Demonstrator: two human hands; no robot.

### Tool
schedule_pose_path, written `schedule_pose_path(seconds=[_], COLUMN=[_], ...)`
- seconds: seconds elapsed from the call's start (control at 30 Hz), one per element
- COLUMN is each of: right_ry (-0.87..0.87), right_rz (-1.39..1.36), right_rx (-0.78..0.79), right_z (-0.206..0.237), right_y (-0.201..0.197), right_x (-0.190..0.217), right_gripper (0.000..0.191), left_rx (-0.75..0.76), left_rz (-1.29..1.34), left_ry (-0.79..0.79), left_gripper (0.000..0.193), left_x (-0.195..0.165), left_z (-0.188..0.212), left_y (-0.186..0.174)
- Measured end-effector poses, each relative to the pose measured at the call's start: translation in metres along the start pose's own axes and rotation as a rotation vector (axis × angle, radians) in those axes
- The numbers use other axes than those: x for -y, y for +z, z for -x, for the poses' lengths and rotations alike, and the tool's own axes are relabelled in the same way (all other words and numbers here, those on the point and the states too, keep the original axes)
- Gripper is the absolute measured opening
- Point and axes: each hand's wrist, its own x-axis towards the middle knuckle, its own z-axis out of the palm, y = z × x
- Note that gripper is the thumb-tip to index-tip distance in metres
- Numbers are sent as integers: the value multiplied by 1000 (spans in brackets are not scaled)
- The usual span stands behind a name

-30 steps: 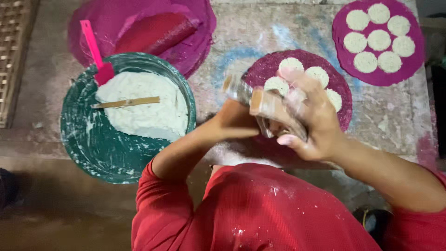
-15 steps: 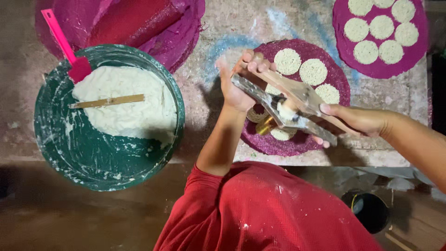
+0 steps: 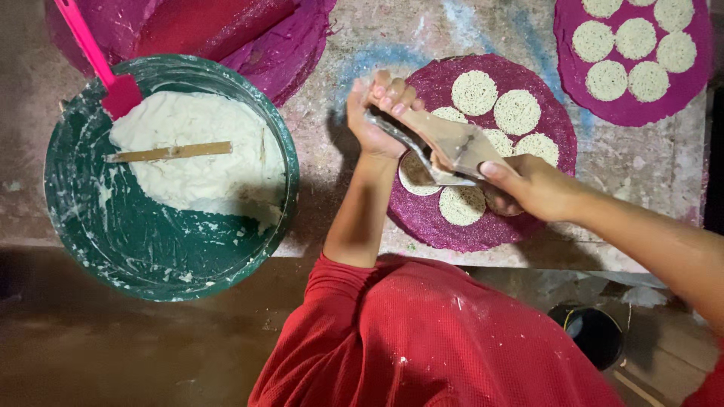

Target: The person scoops white dough from a green basin into a handheld metal press and squeezes it to extrude round dough discs onto pink fabric mats. They arrange the discs, cover a filled mat with a pink cloth, and place a woven basket over it while continuing to press more discs.

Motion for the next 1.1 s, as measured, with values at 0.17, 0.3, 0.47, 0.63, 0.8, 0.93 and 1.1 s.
schedule_pose_path(seconds=[0.17, 0.3, 0.47, 0.63, 0.8, 0.93, 1.1], right_ry=[-81, -221, -343, -411, -568, -816, -828], right_rz=[47, -32, -67, -238, -594, -1015, -1124], right_rx=[-127, -110, -107, -148, -266, -358, -588], right_z=[-9, -27, -35, -32, -15, -6, 13], right_y=[-1, 12, 13, 29, 46, 67, 92], right_x=[-12, -35, -71, -85, -98, -116, -136], right_gripper=[79, 86, 91, 90, 87, 86, 82], left_rx=[66, -229, -484, -393, -35, -14, -32], left_rz=[-8, -166, -769, -1539, -2309, -2372, -2286], left_ry=[-36, -88, -535, -621, -379, -400, -641], left_gripper=[34, 44, 47, 58, 82, 80, 131], left_x=[-2, -13, -8, -9, -15, -9, 2], left_z=[-19, -24, 31, 86, 142, 137, 106], left_y=[20, 30, -2, -18, 10, 21, 32])
